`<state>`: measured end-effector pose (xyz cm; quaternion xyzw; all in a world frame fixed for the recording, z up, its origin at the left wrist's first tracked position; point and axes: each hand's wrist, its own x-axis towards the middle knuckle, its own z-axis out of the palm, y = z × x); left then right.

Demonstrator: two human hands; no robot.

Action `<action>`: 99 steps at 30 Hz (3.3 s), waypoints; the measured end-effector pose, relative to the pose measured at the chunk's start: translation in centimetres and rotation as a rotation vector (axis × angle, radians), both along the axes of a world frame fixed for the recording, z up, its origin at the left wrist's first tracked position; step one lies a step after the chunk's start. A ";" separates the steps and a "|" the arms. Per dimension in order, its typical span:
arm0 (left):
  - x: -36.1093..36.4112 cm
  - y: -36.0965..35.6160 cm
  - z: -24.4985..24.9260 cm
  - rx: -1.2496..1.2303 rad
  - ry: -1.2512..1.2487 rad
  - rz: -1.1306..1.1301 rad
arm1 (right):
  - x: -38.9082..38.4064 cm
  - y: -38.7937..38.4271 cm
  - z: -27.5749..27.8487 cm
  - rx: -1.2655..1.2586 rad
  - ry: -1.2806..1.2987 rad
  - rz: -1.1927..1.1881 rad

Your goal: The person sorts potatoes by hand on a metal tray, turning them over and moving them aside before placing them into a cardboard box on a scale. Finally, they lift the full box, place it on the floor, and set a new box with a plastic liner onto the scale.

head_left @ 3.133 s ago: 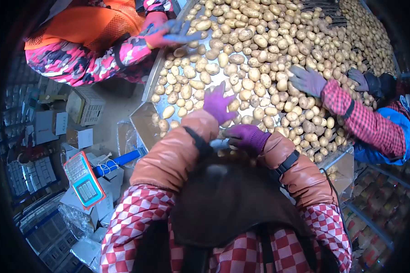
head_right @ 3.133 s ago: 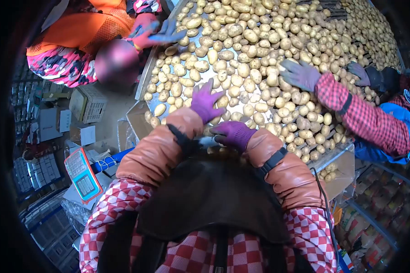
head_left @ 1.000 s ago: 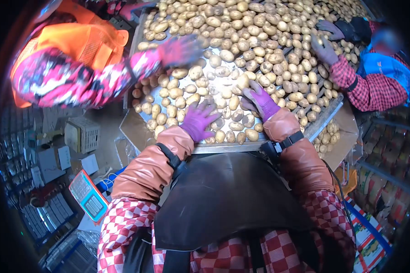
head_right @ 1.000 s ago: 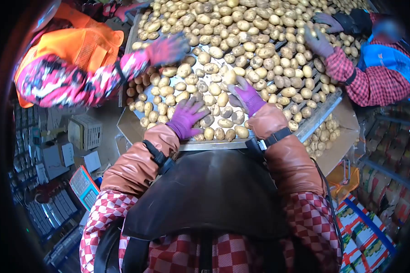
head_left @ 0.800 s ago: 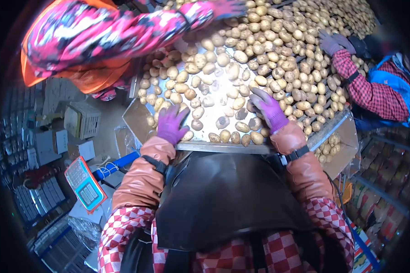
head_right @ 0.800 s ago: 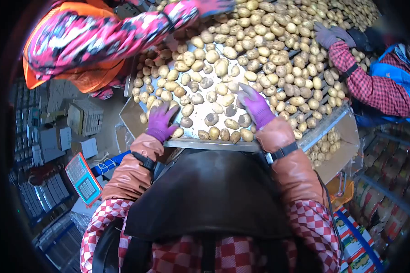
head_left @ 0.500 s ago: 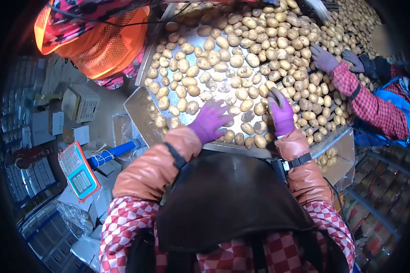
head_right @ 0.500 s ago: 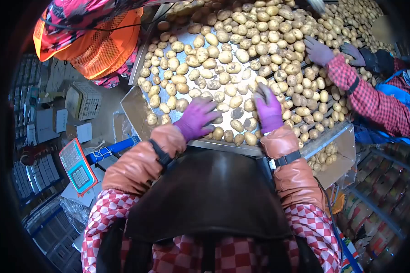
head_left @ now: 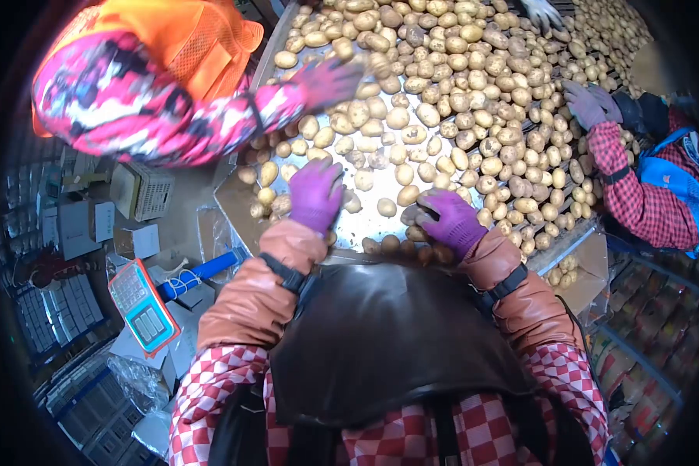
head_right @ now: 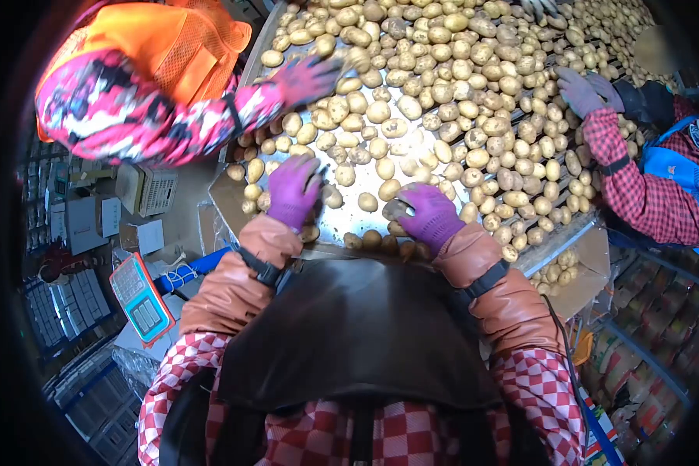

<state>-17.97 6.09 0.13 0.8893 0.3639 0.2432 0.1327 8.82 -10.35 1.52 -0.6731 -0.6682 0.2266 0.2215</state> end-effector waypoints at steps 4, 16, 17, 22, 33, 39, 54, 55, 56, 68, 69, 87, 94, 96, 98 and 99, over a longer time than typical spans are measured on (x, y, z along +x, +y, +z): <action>8.7 5.3 0.9 0.016 0.163 0.096 | 1.7 3.9 -0.1 0.175 -0.005 0.131; 5.1 7.4 -3.1 -0.783 -0.085 0.129 | 0.0 10.0 -1.7 -0.100 -0.235 -0.122; 4.8 6.3 -1.7 -1.061 -0.245 0.223 | 0.8 8.9 -1.1 -0.148 -0.038 -0.090; 5.2 1.5 1.7 -1.132 -0.389 0.313 | 1.2 5.1 2.4 -0.398 0.980 -0.235; 11.4 4.1 0.0 -0.162 0.466 0.088 | -0.4 1.9 2.4 -0.120 0.935 -0.166; 12.5 6.4 -2.6 -0.337 0.792 0.094 | 0.8 -1.9 2.0 -0.166 1.822 -0.493; 13.1 -6.7 6.1 -1.090 0.264 -0.370 | -0.6 -7.1 3.4 -0.448 1.798 -0.420; 12.8 -6.0 5.1 -0.946 0.201 -0.353 | -0.6 -7.4 3.3 -0.447 1.772 -0.512; 13.1 -5.1 5.4 -0.801 0.142 -0.337 | -0.5 -7.7 3.0 -0.443 1.745 -0.605; 16.3 3.7 -2.2 -0.499 0.378 0.000 | 13.0 -27.5 -1.3 0.875 1.603 -1.277; 15.0 2.4 -1.6 -0.517 0.262 0.033 | 12.5 -26.6 -1.3 0.828 1.733 -1.257; -2.7 -1.2 -1.6 -0.086 0.305 -0.015 | 8.0 -13.7 0.0 0.116 2.043 -0.846; 4.0 5.7 1.6 -0.090 -0.032 0.095 | 15.4 -29.1 -1.1 0.871 1.843 -1.263; 7.5 8.8 1.2 -0.126 0.292 0.114 | 14.5 -27.9 -2.1 0.805 1.847 -1.306; 9.5 11.0 0.4 -0.255 0.590 0.088 | 10.8 -22.1 -0.3 0.615 1.789 -1.455; 9.8 11.7 -0.2 -0.283 0.523 0.077 | 9.7 -20.7 -1.6 0.516 1.950 -1.077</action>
